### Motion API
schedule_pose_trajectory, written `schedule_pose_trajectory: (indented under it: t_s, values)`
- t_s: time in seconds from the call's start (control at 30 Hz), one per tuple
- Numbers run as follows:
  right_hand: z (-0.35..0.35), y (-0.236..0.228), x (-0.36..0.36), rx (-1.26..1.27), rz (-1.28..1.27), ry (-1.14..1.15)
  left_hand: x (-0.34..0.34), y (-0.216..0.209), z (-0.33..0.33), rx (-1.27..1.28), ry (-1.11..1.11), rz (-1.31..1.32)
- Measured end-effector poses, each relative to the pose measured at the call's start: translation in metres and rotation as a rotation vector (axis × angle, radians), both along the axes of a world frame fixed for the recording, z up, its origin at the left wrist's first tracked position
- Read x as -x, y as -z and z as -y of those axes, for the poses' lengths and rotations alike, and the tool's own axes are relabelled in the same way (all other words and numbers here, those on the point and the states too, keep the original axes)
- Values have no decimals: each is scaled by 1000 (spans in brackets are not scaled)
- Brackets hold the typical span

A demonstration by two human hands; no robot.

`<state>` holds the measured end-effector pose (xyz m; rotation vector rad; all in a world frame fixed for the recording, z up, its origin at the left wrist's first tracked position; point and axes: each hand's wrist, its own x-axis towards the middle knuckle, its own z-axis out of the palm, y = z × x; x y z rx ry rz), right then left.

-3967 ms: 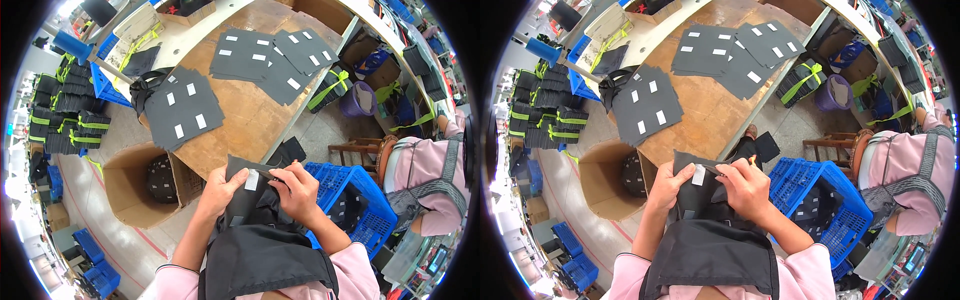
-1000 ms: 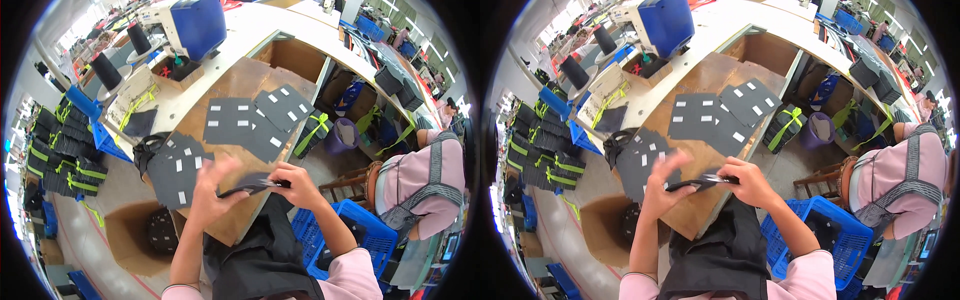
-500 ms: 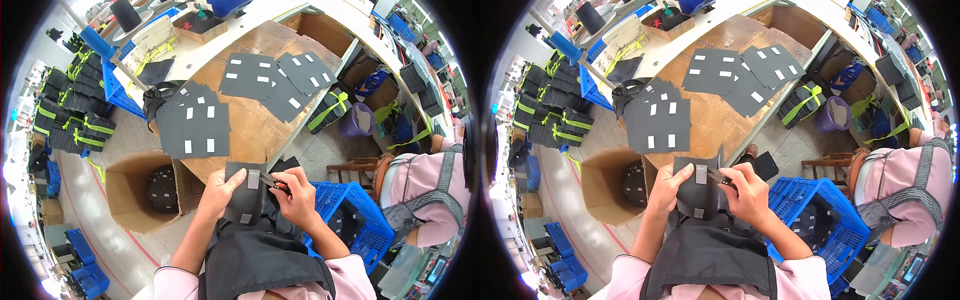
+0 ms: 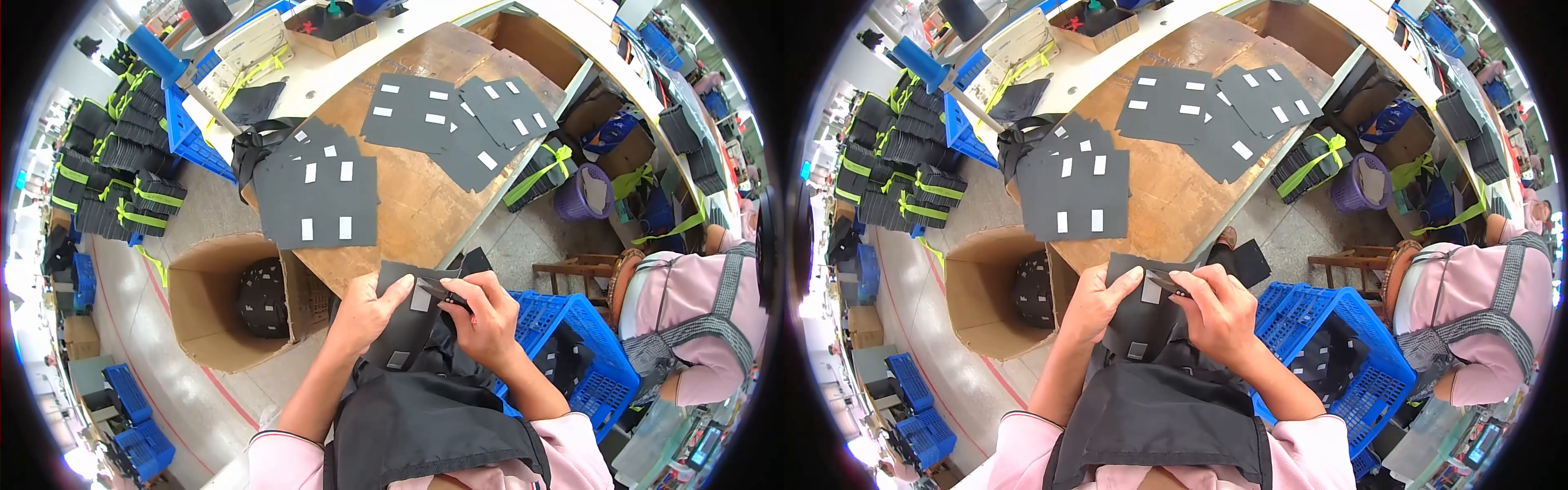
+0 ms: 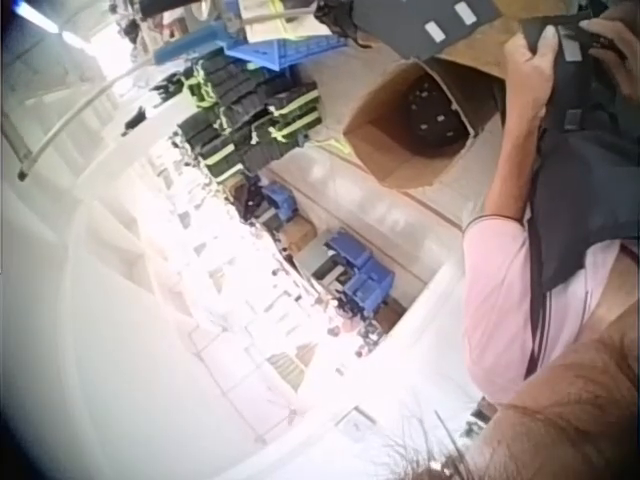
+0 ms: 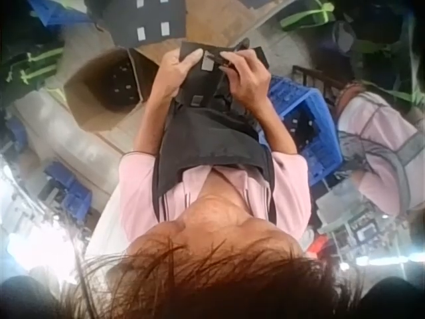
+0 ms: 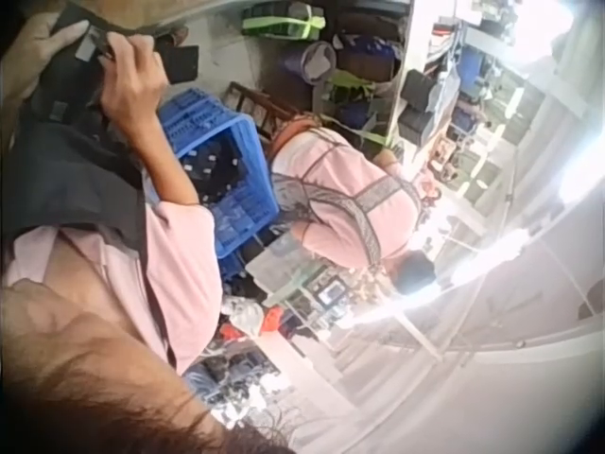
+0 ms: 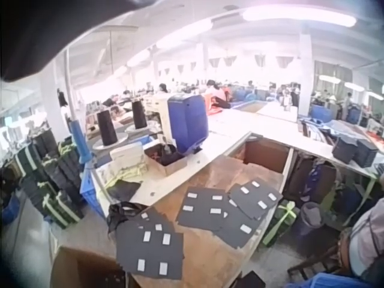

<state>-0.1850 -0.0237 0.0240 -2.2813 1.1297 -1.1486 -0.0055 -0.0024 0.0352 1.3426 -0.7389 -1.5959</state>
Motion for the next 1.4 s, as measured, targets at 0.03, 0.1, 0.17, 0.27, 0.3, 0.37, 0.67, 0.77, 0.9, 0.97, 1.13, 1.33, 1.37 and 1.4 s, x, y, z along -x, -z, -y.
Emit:
schedule_pose_trajectory:
  t_s: [0.03,0.1,0.17,0.27,0.3,0.37,0.67,0.77,0.9,0.97,1.13,1.33,1.37,1.4]
  values:
    - [0,0,-1,-26,-6,6,0,-1,0,-4,0,-1]
    - [1,-3,-1,-8,-28,-6,-1,-3,0,-3,10,31]
    - [2,-1,-1,11,-50,-18,-1,1,0,-2,5,29]
    - [3,7,0,27,86,28,-2,3,1,2,-4,15]
    - [-1,4,2,2,98,37,-2,4,0,-5,-9,0]
    - [-3,-2,3,-37,78,29,-3,4,0,-8,-8,-3]
    - [-3,14,-1,-15,56,52,0,4,0,-5,-10,27]
    - [-3,8,-2,-9,101,37,-2,6,-1,-19,-8,18]
    - [-2,13,-6,-94,100,41,-2,9,-1,-21,6,89]
    - [-3,13,-4,-135,144,104,-1,7,0,-30,-3,55]
    - [-7,11,-3,-97,123,-12,-3,5,0,-52,3,33]
    - [-1,12,-9,-168,200,66,-5,6,-1,-14,-7,21]
    - [-2,14,-4,-281,250,110,-6,4,-1,25,-45,27]
    - [-5,27,3,-534,462,124,-5,3,-1,68,-77,30]
